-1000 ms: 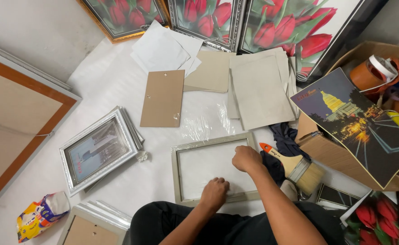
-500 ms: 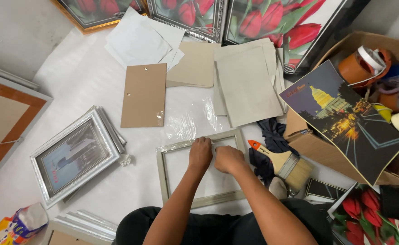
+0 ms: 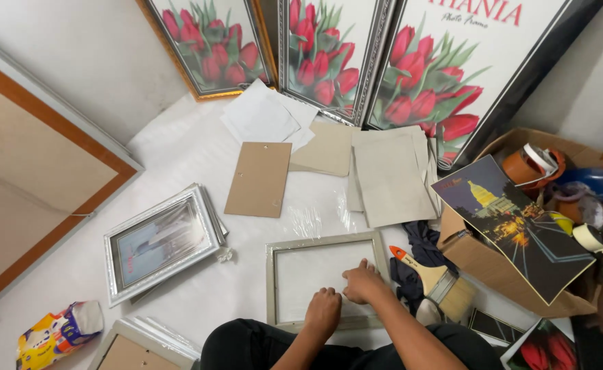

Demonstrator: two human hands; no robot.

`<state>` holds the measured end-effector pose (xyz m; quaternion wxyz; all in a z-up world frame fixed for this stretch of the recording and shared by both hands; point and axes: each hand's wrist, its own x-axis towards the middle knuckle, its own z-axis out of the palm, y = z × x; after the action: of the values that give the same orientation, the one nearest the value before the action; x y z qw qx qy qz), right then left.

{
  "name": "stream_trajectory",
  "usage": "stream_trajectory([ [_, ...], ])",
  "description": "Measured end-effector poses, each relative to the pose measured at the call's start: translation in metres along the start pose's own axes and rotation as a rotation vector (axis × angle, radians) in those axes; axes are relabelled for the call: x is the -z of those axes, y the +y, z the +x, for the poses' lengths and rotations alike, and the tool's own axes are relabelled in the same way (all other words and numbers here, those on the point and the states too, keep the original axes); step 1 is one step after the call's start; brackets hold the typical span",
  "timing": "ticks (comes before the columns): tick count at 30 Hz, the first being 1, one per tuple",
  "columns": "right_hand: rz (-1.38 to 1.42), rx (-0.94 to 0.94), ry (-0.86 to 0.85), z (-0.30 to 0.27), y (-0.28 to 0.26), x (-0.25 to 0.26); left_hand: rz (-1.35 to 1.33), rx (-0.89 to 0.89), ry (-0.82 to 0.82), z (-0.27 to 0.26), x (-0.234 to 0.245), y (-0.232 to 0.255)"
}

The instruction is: Framing a poster by cleaning the glass, inserting the artwork, and securing the backboard.

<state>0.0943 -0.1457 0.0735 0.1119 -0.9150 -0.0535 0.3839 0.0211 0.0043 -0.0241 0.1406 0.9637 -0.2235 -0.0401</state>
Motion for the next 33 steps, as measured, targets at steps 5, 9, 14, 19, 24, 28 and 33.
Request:
stream_trajectory([
  [5, 0.032, 0.075, 0.078, -0.026, -0.001, -0.019, -0.018, -0.026, -0.166, -0.024, 0.008, 0.000],
  [9, 0.098, 0.176, 0.164, -0.047, -0.020, -0.054, -0.026, -0.031, -0.196, -0.037, 0.009, -0.005],
  [14, -0.024, 0.159, 0.347, -0.027, -0.020, -0.112, -0.076, -0.024, -0.118, -0.042, 0.016, -0.006],
  [19, -0.040, 0.150, 0.448, -0.019, -0.013, -0.123, -0.433, 0.287, -0.228, -0.045, 0.096, -0.004],
  [24, -0.025, 0.214, 0.546, -0.019, -0.016, -0.124, -0.185, 0.404, -0.256, -0.033, 0.142, -0.071],
  [28, -0.030, 0.247, 0.548, -0.018, -0.015, -0.125, -0.024, 0.484, -0.279, -0.042, 0.127, -0.134],
  [33, -0.019, 0.277, 0.588, -0.003, -0.018, -0.123, -0.094, 0.657, -0.440, -0.051, 0.101, -0.166],
])
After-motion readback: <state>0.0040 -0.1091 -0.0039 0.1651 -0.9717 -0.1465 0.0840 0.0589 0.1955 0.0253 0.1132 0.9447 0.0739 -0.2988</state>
